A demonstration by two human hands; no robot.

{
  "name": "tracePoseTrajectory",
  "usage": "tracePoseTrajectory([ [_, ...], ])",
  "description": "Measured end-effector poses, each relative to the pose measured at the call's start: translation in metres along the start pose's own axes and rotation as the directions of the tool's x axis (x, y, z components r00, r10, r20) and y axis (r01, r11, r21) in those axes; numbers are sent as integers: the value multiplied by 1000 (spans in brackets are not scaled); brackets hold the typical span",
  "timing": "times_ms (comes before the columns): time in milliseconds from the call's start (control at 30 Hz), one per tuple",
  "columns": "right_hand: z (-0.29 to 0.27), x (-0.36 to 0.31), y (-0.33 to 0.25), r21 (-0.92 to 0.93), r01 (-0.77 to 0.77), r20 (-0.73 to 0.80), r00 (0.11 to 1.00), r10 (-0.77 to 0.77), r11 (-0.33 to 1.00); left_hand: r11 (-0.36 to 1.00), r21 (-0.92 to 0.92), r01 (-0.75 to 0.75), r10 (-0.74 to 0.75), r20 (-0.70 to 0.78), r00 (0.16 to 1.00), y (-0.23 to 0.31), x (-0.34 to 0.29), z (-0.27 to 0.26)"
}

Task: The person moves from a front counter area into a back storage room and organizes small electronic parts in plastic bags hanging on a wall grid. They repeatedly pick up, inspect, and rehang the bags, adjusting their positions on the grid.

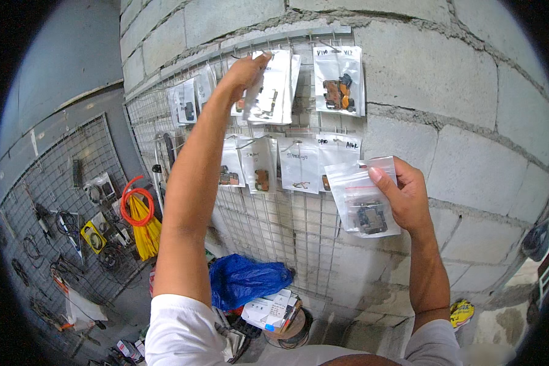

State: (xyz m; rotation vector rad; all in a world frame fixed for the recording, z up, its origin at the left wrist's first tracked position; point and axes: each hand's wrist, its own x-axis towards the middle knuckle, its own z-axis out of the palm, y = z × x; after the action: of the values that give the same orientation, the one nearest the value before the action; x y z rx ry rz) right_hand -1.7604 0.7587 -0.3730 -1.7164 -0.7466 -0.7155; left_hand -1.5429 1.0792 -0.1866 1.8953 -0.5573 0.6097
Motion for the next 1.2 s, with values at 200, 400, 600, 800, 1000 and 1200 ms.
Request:
tracePoseTrajectory([
  [200,-6,-3,-4,-24,-30,-24,999,30,999,994,-6,-106,99,-305,947,-10,3,58],
  [400,-7,-1,-3,-48,-25,-24,999,24,999,973,224,-57,162,-485,859,-22,15,67],
  [600,-6,-6,9,87,-65,-100,992,74,994,895,417,-158,372,-500,782,-39,-19,58],
  [800,10,1,29,448,-104,-104,981,167,888,962,-177,-208,195,-85,977,8,-243,90],
  [1000,90,16,37,688,-79,-17,992,124,721,929,-324,178,-164,70,984,-24,-352,122],
  [1200,141,14,43,742,-227,202,973,112,630,895,-417,158,-260,-200,945,-26,-387,98],
])
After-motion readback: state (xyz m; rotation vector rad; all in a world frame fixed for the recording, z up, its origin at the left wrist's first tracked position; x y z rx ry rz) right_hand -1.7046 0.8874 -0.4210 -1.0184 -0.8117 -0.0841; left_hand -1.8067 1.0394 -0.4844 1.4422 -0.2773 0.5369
